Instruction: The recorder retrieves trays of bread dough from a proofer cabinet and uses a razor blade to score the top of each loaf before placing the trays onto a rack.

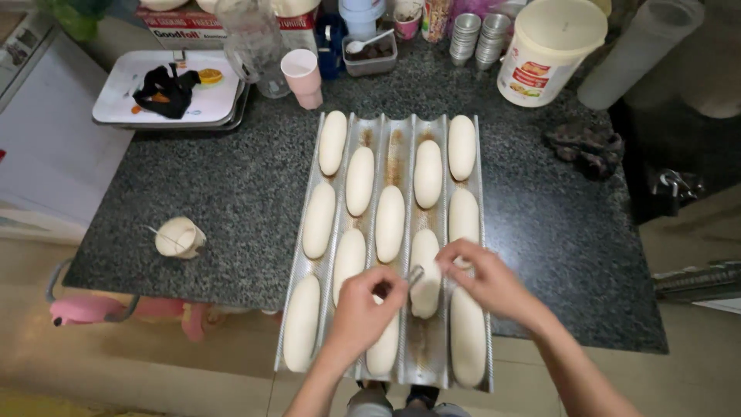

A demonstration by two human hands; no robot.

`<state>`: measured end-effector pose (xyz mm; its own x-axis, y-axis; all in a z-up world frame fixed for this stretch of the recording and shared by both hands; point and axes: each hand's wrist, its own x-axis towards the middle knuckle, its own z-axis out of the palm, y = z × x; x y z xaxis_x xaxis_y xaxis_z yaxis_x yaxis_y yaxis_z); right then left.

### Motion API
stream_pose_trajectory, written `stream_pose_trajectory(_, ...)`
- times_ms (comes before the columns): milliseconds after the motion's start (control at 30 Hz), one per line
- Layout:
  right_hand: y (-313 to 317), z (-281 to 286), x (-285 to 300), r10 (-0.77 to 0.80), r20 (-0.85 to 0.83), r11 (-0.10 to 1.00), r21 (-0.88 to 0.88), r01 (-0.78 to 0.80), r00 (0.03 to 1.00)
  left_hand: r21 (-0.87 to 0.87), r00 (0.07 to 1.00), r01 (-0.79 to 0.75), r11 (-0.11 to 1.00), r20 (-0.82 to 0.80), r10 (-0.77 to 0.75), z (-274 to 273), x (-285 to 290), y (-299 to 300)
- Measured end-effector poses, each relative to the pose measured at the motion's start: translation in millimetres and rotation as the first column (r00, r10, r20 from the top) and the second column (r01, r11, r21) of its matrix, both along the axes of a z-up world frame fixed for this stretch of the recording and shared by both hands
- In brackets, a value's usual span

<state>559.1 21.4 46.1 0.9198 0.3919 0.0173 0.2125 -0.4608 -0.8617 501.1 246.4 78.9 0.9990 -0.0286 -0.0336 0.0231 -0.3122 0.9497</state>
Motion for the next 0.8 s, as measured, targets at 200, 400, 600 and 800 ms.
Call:
stream_pose_trajectory(200, -70, -126, 68, -0.647, 0.222, 0.745, -0.024, 0.667, 0.730, 0.177, 0.976, -0.200, 0.964, 0.124, 0.180, -8, 57, 60)
stream_pose_trajectory(400, -87, -220, 66, -0.488, 0.524, 0.478, -0.509, 0.716, 0.698, 0.405, 0.927, -0.335, 0.851, 0.303, 0.221, -25, 138, 107)
stream_pose_trajectory(600, -65, -203, 57, -0.455, 0.534, 0.383, -0.605, 0.698, 0.713, 0.453, 0.877, -0.446, 0.772, 0.392, 0.277, -61, 218, 123)
stream_pose_trajectory(800, -78, -220, 56, -0.505, 0.481, 0.375, -0.626, 0.684, 0.717, 0.533, 0.859, -0.483, 0.695, 0.441, 0.259, -99, 286, 124)
